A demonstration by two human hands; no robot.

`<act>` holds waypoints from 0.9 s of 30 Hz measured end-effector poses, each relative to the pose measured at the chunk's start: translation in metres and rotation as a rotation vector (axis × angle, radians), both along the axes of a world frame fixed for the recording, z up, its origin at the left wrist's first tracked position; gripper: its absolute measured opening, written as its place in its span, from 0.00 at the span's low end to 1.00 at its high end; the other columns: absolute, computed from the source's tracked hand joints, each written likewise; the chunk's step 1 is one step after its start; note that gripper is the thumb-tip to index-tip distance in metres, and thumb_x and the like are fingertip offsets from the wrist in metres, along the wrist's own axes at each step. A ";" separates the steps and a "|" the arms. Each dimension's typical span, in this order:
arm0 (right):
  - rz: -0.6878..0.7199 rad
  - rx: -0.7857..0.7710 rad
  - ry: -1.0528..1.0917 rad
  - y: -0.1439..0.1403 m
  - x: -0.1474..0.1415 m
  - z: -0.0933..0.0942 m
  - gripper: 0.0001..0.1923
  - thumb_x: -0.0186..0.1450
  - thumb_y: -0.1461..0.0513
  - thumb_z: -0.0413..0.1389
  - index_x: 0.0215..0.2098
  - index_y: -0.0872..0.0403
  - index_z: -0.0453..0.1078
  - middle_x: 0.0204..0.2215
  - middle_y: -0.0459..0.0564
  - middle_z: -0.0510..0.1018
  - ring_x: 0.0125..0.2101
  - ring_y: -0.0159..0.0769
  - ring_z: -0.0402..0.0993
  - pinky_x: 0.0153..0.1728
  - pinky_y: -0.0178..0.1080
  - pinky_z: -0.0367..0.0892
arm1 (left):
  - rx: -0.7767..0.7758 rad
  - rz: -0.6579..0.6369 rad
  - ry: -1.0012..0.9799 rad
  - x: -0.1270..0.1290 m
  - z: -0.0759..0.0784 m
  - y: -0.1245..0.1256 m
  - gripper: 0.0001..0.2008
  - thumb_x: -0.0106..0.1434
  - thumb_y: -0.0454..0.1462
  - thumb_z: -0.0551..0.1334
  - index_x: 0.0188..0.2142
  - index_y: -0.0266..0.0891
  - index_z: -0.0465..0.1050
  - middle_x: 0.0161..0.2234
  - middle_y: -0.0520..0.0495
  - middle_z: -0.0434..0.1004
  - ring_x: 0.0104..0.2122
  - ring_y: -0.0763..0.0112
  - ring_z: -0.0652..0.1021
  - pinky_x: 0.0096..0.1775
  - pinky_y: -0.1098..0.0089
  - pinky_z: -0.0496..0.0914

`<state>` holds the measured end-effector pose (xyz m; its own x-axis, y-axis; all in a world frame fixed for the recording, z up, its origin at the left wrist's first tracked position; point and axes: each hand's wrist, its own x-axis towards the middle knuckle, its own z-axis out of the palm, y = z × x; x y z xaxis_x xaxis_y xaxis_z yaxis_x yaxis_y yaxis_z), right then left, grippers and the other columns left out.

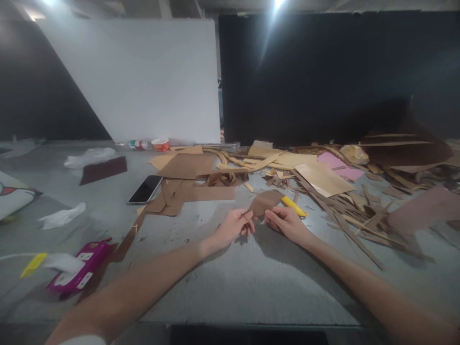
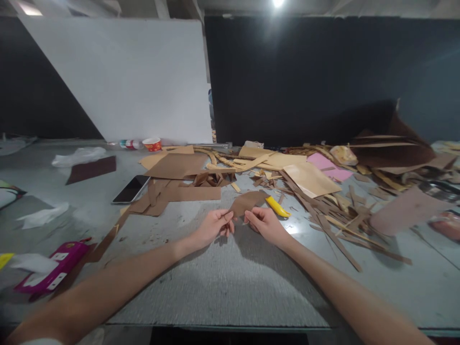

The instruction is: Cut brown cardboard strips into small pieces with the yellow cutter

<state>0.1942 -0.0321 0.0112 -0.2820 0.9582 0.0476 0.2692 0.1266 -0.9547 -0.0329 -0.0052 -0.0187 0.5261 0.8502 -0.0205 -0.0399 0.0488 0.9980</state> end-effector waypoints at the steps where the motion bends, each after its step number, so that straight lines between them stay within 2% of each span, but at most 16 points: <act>1: 0.004 -0.005 0.000 0.000 0.000 0.000 0.36 0.67 0.29 0.56 0.30 0.52 0.74 0.16 0.38 0.60 0.19 0.30 0.53 0.22 0.37 0.50 | 0.002 0.005 -0.007 0.000 0.000 0.000 0.31 0.70 0.65 0.63 0.34 0.39 0.73 0.26 0.47 0.79 0.21 0.75 0.72 0.25 0.72 0.61; 4: -0.015 -0.010 0.001 0.003 0.002 -0.001 0.36 0.68 0.29 0.55 0.30 0.51 0.73 0.16 0.39 0.60 0.19 0.31 0.53 0.22 0.37 0.50 | 0.007 0.038 -0.005 0.000 0.001 -0.002 0.30 0.69 0.65 0.63 0.38 0.40 0.71 0.25 0.49 0.78 0.21 0.74 0.72 0.25 0.72 0.61; 6: -0.071 0.032 0.004 0.007 0.005 -0.003 0.36 0.68 0.29 0.55 0.26 0.50 0.69 0.17 0.40 0.63 0.20 0.31 0.57 0.23 0.37 0.53 | 0.024 0.035 0.026 0.000 0.003 -0.002 0.29 0.69 0.65 0.63 0.36 0.41 0.70 0.24 0.50 0.77 0.20 0.74 0.71 0.25 0.72 0.61; 10: -0.249 0.120 0.073 0.016 0.015 -0.006 0.35 0.67 0.31 0.60 0.23 0.49 0.62 0.19 0.42 0.66 0.23 0.32 0.60 0.27 0.38 0.57 | 0.065 -0.050 0.134 -0.004 0.009 0.004 0.30 0.69 0.64 0.61 0.34 0.39 0.73 0.21 0.51 0.74 0.19 0.75 0.68 0.25 0.72 0.59; 13: -0.329 0.100 0.202 0.020 0.019 -0.008 0.32 0.65 0.34 0.64 0.25 0.49 0.63 0.19 0.40 0.64 0.23 0.32 0.57 0.27 0.38 0.55 | 0.056 -0.124 0.229 -0.010 0.019 0.011 0.27 0.71 0.61 0.61 0.34 0.39 0.75 0.18 0.52 0.72 0.17 0.75 0.65 0.25 0.71 0.58; 15: -0.381 0.078 0.248 0.022 0.021 -0.009 0.31 0.63 0.35 0.66 0.27 0.49 0.64 0.20 0.40 0.65 0.23 0.32 0.56 0.27 0.38 0.54 | 0.104 -0.140 0.304 -0.015 0.028 0.014 0.24 0.72 0.57 0.60 0.32 0.40 0.75 0.17 0.53 0.70 0.18 0.73 0.66 0.26 0.70 0.60; 17: -0.452 0.059 0.219 0.024 0.025 -0.009 0.30 0.61 0.35 0.67 0.28 0.49 0.67 0.22 0.42 0.67 0.24 0.33 0.57 0.27 0.39 0.55 | 0.204 -0.132 0.401 -0.018 0.036 0.015 0.22 0.74 0.52 0.59 0.29 0.42 0.73 0.18 0.52 0.70 0.20 0.70 0.69 0.28 0.68 0.63; 18: -0.484 0.055 0.169 0.025 0.027 -0.009 0.29 0.60 0.36 0.67 0.29 0.50 0.69 0.22 0.43 0.70 0.24 0.34 0.59 0.27 0.39 0.56 | 0.292 -0.084 0.460 -0.020 0.039 0.014 0.21 0.74 0.49 0.59 0.27 0.42 0.72 0.19 0.51 0.70 0.21 0.68 0.70 0.29 0.67 0.64; 20: -0.513 0.064 0.014 0.027 0.032 -0.008 0.26 0.61 0.39 0.68 0.30 0.51 0.72 0.24 0.47 0.75 0.26 0.37 0.65 0.29 0.40 0.60 | 0.519 0.041 0.584 -0.022 0.040 0.013 0.19 0.73 0.42 0.60 0.24 0.43 0.69 0.22 0.48 0.71 0.28 0.63 0.74 0.35 0.64 0.69; 22: -0.498 0.099 -0.145 0.029 0.037 -0.008 0.23 0.62 0.42 0.67 0.32 0.52 0.75 0.28 0.52 0.81 0.29 0.42 0.72 0.31 0.41 0.64 | 0.750 0.119 0.712 -0.022 0.037 0.011 0.17 0.72 0.37 0.60 0.24 0.43 0.70 0.27 0.44 0.73 0.38 0.56 0.77 0.45 0.59 0.72; 24: -0.466 0.150 -0.250 0.031 0.040 -0.010 0.20 0.64 0.45 0.65 0.33 0.53 0.76 0.32 0.55 0.85 0.32 0.46 0.77 0.33 0.42 0.66 | 0.915 0.133 0.856 -0.022 0.030 0.009 0.15 0.73 0.34 0.58 0.28 0.41 0.74 0.33 0.40 0.76 0.46 0.50 0.76 0.53 0.53 0.72; 27: -0.443 0.230 -0.363 0.033 0.041 -0.014 0.17 0.65 0.47 0.63 0.34 0.52 0.77 0.33 0.57 0.86 0.34 0.49 0.80 0.33 0.43 0.67 | 1.056 0.206 1.090 -0.020 0.023 0.007 0.11 0.75 0.37 0.59 0.39 0.36 0.78 0.43 0.35 0.77 0.50 0.46 0.74 0.53 0.50 0.73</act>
<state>0.2347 0.0006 -0.0025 0.1038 0.9646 0.2424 0.6463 0.1198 -0.7536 -0.0530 0.0023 0.0042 0.5312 0.7782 0.3351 0.7954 -0.5943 0.1193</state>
